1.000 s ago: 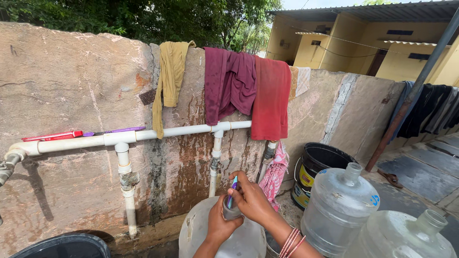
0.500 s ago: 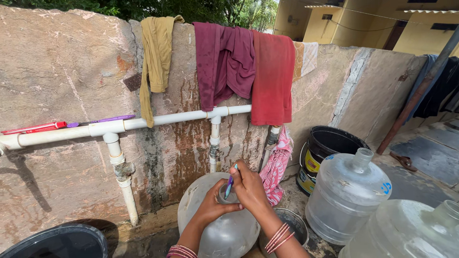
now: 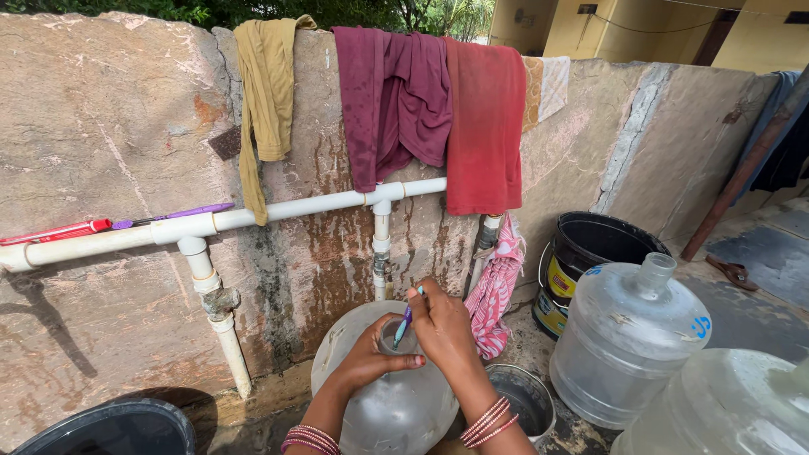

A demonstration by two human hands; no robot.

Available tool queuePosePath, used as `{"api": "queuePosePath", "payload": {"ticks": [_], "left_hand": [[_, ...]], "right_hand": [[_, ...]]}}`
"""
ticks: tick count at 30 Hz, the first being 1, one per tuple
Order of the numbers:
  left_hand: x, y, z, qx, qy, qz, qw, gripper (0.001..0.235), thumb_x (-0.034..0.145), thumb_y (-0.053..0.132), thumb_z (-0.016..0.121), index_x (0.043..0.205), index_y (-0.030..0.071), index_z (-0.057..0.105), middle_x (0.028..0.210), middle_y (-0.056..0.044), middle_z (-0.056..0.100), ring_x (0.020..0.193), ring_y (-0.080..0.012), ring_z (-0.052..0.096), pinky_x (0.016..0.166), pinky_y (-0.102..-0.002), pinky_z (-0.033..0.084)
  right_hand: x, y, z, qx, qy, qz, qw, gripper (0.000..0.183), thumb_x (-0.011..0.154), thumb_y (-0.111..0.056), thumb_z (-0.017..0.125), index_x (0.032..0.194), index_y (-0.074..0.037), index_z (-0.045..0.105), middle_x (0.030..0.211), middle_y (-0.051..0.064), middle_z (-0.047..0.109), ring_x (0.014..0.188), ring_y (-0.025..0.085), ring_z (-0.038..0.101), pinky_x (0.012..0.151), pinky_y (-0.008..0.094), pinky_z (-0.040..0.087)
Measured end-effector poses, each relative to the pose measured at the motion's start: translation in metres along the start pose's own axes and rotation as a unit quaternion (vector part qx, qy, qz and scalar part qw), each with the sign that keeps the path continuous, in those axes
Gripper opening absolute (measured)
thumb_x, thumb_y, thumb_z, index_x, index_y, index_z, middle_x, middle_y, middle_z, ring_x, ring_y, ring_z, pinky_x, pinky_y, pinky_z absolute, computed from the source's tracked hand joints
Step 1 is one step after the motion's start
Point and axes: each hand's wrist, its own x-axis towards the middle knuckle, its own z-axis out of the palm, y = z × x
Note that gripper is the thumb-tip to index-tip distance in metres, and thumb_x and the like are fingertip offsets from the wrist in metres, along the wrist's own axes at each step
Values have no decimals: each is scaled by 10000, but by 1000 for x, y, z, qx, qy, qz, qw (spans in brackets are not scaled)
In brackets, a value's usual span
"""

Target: The person scrubs the mouth of a plastic water jug with a toothbrush, rinses it with water, and wipes the exterior of the jug with a yellow cloth.

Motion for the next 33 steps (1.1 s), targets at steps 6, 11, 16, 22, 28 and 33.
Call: {"api": "queuePosePath", "payload": {"ticks": [6,11,16,22,28,33], "left_hand": [[-1,2,-1,-19,-4,-90,996,876,557,300,959,1339,193,579,1260,-33,703,1253,-199,622,1104,-335,426],[4,-11,6,-4,-21,-49,999,958,584,331,941,1429,136,532,1364,-63,648,1323,-207,563,1131,-350,391],[5,-17,6,9,-6,-73,997,1038,570,331,950,1474,123,485,1394,-75,616,1343,-231,549,1138,-365,394],[3,-13,4,28,-19,-77,996,999,559,326,950,1443,146,519,1396,-76,614,1363,-226,528,1148,-365,373],[-1,-6,10,12,-27,-39,999,870,598,295,927,1381,161,572,1349,-62,651,1316,-218,569,1124,-362,404],[-6,0,10,-24,-35,-51,998,822,607,246,907,1360,138,597,1304,-60,681,1268,-222,604,1101,-356,431]], "right_hand": [[4,-13,-58,169,57,17,984,311,1013,-317,550,991,-24,652,709,156,728,639,198,764,607,335,607],[-2,13,-7,30,-19,-65,997,294,1002,-297,613,947,-12,659,733,158,700,678,235,710,627,375,539],[1,17,-9,-11,-46,-36,998,288,952,-289,669,906,-9,719,666,121,638,594,205,606,580,392,473],[4,5,-69,85,64,45,993,297,970,-313,614,949,-54,759,590,75,572,564,122,499,551,340,441],[-3,29,-9,21,-11,-27,999,277,939,-294,654,927,-31,740,635,40,618,556,110,568,572,330,460],[-1,24,-32,61,7,55,997,247,947,-277,635,959,-65,760,589,65,612,544,138,529,555,356,443]]}}
